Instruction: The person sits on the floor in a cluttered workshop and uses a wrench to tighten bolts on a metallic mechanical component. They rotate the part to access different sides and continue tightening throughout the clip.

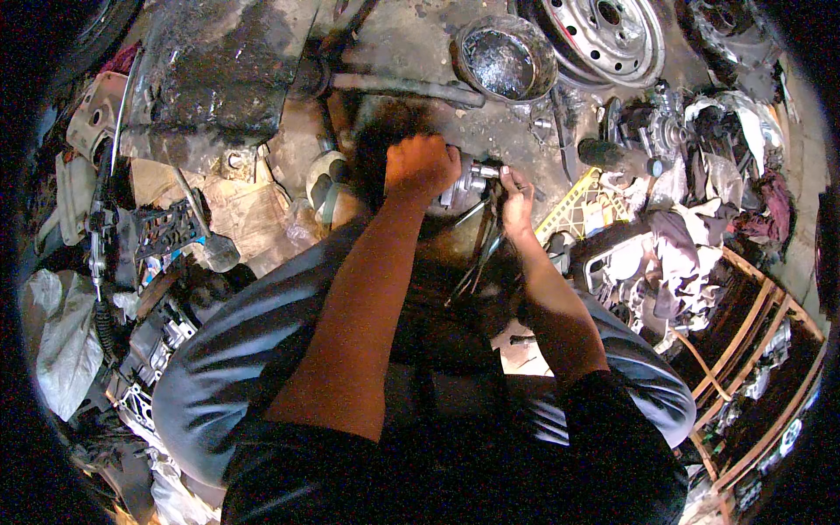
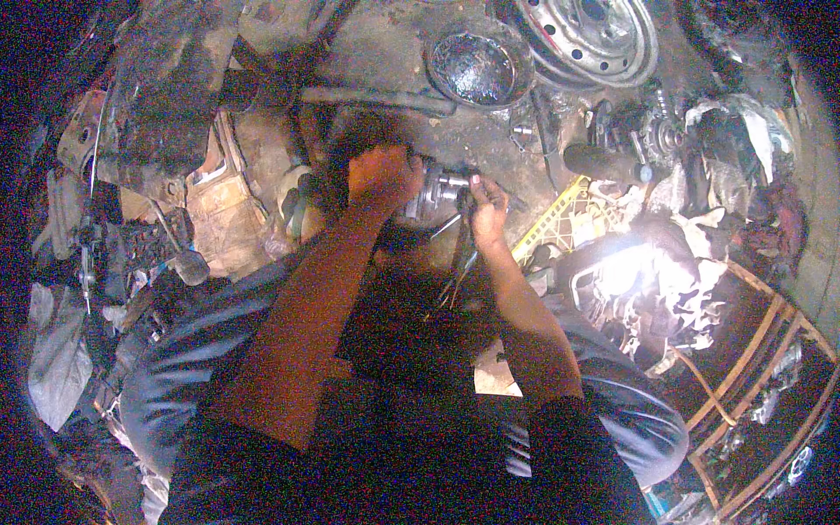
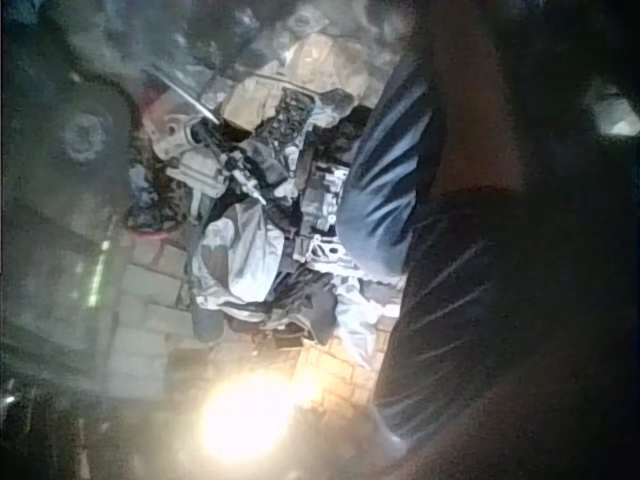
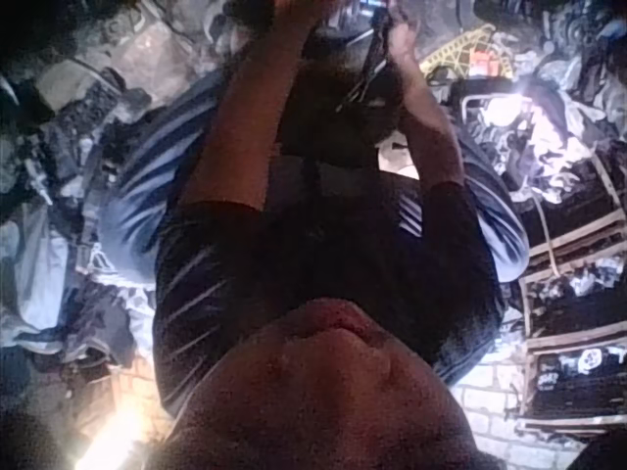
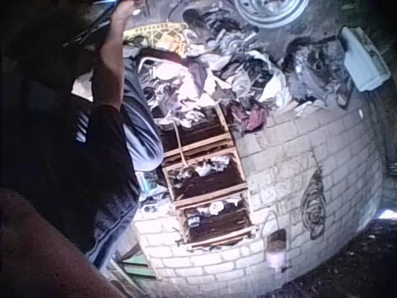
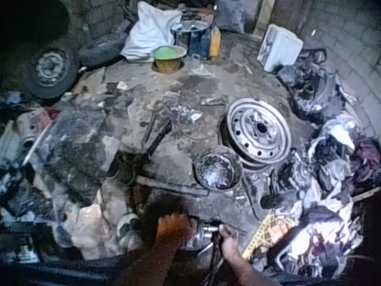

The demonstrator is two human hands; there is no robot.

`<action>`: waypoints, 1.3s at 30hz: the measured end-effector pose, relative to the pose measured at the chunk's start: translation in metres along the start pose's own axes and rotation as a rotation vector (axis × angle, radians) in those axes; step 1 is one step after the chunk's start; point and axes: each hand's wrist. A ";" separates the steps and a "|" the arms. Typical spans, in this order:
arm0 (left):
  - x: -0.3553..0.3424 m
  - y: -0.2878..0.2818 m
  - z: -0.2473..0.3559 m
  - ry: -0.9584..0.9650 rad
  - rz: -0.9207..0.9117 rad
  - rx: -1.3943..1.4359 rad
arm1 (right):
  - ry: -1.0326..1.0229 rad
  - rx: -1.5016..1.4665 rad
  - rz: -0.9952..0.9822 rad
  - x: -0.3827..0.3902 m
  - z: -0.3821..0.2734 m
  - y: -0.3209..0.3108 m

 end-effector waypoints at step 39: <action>0.003 -0.012 0.007 -0.038 -0.033 -0.034 | 0.079 0.039 0.031 0.012 -0.051 -0.039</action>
Point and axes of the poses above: each hand's wrist, its own x-axis away from the middle knuckle, its own y-axis out of the palm, z = x × y, and after that the axes turned 5 degrees about -y, right-handed
